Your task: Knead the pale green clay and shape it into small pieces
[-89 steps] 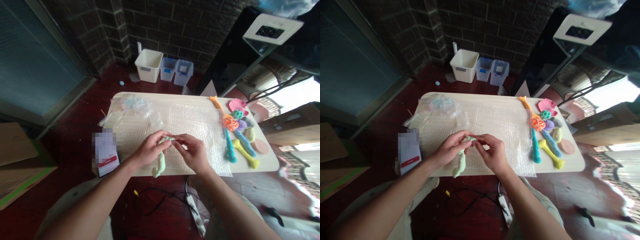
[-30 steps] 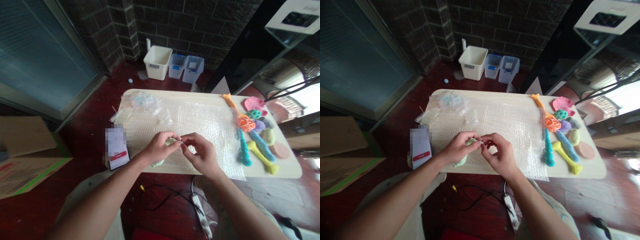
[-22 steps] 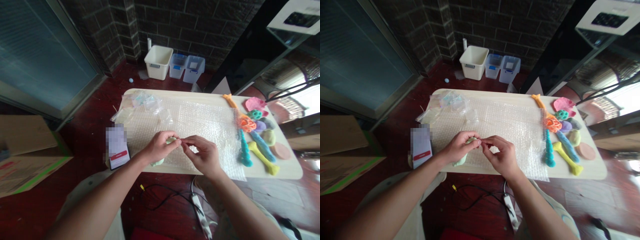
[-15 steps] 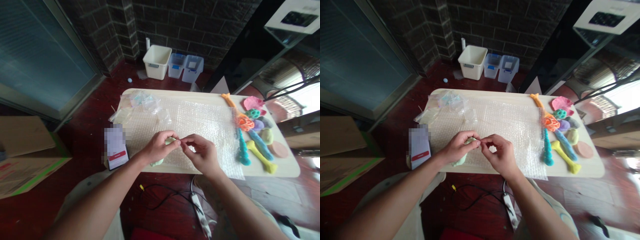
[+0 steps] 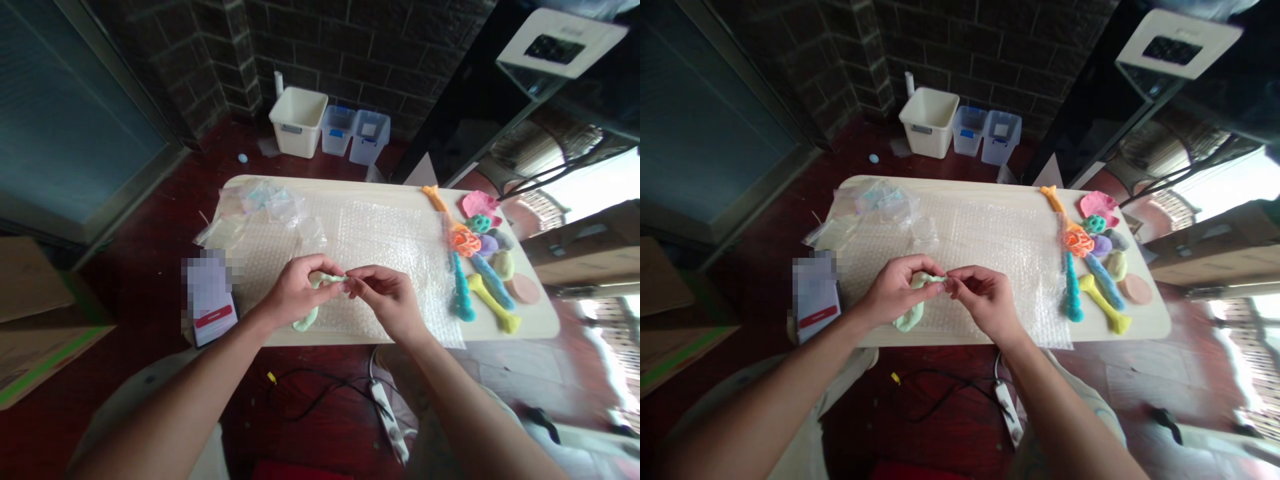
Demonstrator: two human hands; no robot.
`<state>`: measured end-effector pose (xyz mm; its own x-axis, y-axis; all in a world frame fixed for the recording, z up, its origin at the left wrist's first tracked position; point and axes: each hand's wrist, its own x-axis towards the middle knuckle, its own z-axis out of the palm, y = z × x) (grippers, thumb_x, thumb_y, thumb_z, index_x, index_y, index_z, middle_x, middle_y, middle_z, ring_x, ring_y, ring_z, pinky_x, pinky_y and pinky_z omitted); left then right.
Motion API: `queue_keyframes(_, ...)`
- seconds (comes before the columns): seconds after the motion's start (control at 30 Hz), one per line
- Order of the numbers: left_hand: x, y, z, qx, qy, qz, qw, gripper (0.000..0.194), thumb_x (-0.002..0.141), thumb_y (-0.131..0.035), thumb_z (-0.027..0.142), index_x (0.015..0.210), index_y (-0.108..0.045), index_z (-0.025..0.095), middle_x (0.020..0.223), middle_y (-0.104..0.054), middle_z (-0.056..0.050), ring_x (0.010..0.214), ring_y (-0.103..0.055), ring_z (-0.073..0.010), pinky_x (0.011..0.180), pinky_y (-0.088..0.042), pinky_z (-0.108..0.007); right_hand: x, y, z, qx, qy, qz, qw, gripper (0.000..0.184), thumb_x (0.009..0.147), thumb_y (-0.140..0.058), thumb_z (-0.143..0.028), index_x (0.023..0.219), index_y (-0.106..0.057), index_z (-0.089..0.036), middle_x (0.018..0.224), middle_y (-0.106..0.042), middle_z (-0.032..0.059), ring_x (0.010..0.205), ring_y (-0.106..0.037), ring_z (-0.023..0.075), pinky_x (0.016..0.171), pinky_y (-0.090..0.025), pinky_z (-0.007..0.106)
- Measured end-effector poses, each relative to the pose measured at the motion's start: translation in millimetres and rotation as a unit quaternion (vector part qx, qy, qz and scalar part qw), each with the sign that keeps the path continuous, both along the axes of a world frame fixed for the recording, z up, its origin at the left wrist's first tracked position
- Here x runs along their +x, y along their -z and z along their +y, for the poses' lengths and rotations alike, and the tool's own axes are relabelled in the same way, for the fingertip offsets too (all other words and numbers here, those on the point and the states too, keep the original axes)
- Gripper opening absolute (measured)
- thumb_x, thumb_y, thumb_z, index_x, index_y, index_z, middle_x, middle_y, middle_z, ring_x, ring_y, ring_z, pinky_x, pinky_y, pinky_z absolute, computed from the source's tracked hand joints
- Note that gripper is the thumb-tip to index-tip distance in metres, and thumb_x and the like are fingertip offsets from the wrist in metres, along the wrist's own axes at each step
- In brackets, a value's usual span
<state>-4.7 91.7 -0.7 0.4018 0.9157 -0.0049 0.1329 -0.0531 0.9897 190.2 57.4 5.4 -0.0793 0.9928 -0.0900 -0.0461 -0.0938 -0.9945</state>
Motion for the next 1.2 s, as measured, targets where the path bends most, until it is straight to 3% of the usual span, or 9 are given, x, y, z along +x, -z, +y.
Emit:
queue_keyframes(0.37,2.3,1.6,-1.8,-0.009,-0.009,0.004,1.000,0.021,0.079,-0.082,0.031,0.092,-0.074,0.016,0.090,-0.076,-0.004,0.084,-0.070,-0.0184,0.076,-0.054,-0.028,1.3,2.3,1.0,0.022,-0.017,-0.003,1.000,0.022,0.082,-0.086,-0.038,0.084,-0.077,-0.019,0.071,-0.073,0.0025,0.064,-0.066,0.0136,0.062,-0.055,0.027)
queue_keyframes(0.57,-0.5,1.9,-0.1,-0.009,0.003,-0.005,1.000,0.018,0.083,-0.077,0.031,0.093,-0.076,0.017,0.093,-0.077,-0.006,0.088,-0.071,-0.0205,0.080,-0.056,-0.032,3.2,7.4,-0.6,0.061,-0.035,-0.024,0.997,0.020,0.087,-0.082,-0.034,0.100,-0.077,-0.019,0.087,-0.078,0.0063,0.076,-0.072,0.0173,0.072,-0.060,0.032)
queue_keyframes(0.67,-1.2,2.6,0.4,-0.012,0.005,-0.010,1.000,0.018,0.083,-0.077,0.032,0.093,-0.076,0.017,0.092,-0.078,-0.007,0.088,-0.071,-0.0210,0.081,-0.056,-0.033,4.5,8.6,-1.3,0.099,-0.041,-0.060,0.992,0.014,0.089,-0.079,-0.028,0.100,-0.077,-0.020,0.093,-0.078,0.0075,0.081,-0.074,0.0190,0.075,-0.061,0.034)
queue_keyframes(0.9,0.8,1.0,-0.4,-0.085,0.012,-0.070,0.994,0.028,0.078,-0.081,0.032,0.096,-0.067,0.015,0.092,-0.076,-0.007,0.082,-0.070,-0.0187,0.072,-0.054,-0.029,5.5,4.0,-2.8,0.180,-0.037,-0.195,0.964,0.005,0.088,-0.075,-0.018,0.092,-0.074,-0.020,0.084,-0.074,0.0042,0.073,-0.070,0.0163,0.066,-0.056,0.029)
queue_keyframes(1.03,0.0,1.5,0.0,-0.058,0.017,-0.049,0.997,0.021,0.079,-0.078,0.029,0.092,-0.069,0.015,0.087,-0.073,-0.005,0.079,-0.067,-0.0167,0.069,-0.051,-0.027,4.4,4.6,-4.2,0.164,-0.029,-0.195,0.966,0.002,0.088,-0.075,-0.021,0.088,-0.073,-0.020,0.081,-0.074,0.0043,0.069,-0.070,0.0162,0.062,-0.055,0.028)
queue_keyframes(1.2,-0.4,0.2,0.0,-0.041,0.009,-0.029,0.999,0.018,0.080,-0.076,0.030,0.089,-0.069,0.016,0.084,-0.071,-0.004,0.077,-0.064,-0.0166,0.068,-0.050,-0.027,2.5,5.9,-3.1,0.083,-0.020,-0.104,0.991,0.013,0.086,-0.079,-0.030,0.089,-0.075,-0.019,0.078,-0.077,0.0054,0.067,-0.072,0.0169,0.060,-0.056,0.028)
